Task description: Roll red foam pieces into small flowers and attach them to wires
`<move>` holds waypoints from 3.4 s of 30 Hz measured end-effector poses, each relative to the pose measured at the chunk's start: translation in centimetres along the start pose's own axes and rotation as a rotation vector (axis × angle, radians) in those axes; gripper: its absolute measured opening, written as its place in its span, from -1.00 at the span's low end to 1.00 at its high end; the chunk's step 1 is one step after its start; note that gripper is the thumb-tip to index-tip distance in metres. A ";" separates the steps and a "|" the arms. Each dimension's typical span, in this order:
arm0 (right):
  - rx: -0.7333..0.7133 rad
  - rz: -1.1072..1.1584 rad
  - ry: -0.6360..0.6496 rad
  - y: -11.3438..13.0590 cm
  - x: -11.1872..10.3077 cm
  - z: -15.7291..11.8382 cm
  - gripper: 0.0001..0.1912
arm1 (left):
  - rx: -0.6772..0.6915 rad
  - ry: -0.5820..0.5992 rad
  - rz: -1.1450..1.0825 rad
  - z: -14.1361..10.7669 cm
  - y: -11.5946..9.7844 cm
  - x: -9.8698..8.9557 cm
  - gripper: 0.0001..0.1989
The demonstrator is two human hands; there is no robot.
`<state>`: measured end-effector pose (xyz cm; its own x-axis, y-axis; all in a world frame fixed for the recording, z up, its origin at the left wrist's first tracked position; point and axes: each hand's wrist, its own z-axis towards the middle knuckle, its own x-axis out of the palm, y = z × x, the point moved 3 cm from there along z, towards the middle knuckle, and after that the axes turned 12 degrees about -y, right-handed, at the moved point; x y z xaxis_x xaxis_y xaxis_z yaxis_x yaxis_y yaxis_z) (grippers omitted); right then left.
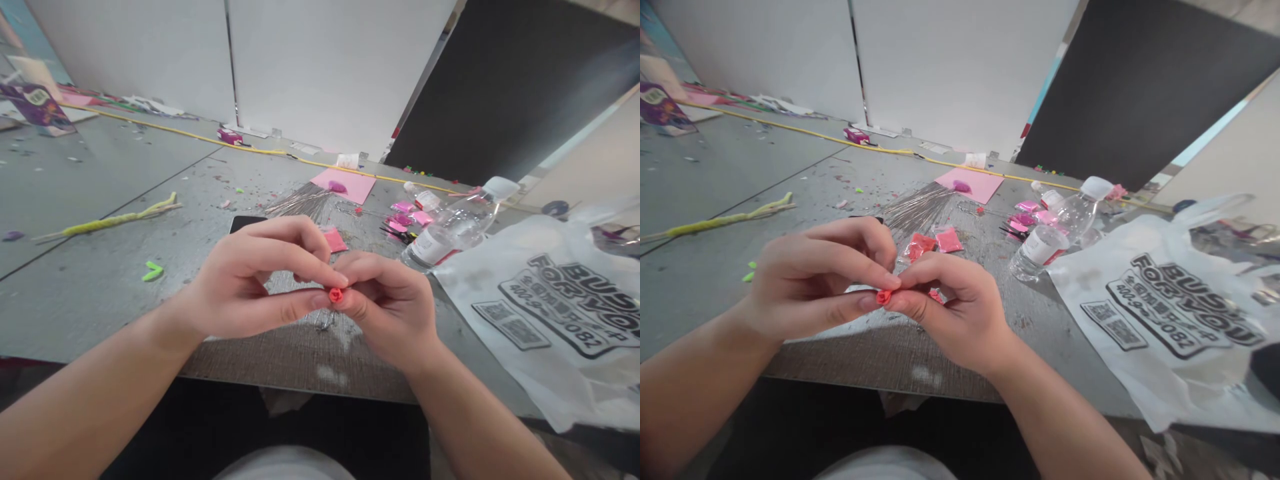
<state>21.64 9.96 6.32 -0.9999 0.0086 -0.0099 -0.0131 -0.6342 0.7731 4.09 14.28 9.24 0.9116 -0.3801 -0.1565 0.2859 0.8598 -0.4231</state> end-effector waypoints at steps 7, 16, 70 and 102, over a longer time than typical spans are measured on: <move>0.085 0.125 0.106 -0.2 0.2 0.2 -0.90 | 0.023 0.046 -0.022 0.0 -0.1 -0.1 -0.88; 0.115 0.113 0.106 -0.4 -0.2 0.1 -0.87 | -0.069 0.071 -0.043 0.3 0.2 -0.2 -0.89; 0.109 0.072 0.124 -0.3 -0.5 0.3 -0.88 | -0.071 0.098 -0.004 -0.2 0.1 -0.3 -0.92; 0.206 0.111 0.120 -0.2 -0.9 0.0 -0.94 | -0.068 0.034 0.015 -0.1 0.2 -0.3 -0.91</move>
<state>22.52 10.06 6.17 -0.9883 -0.1515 0.0164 0.0845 -0.4554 0.8863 3.85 14.58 9.14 0.9046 -0.3800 -0.1931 0.2506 0.8406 -0.4803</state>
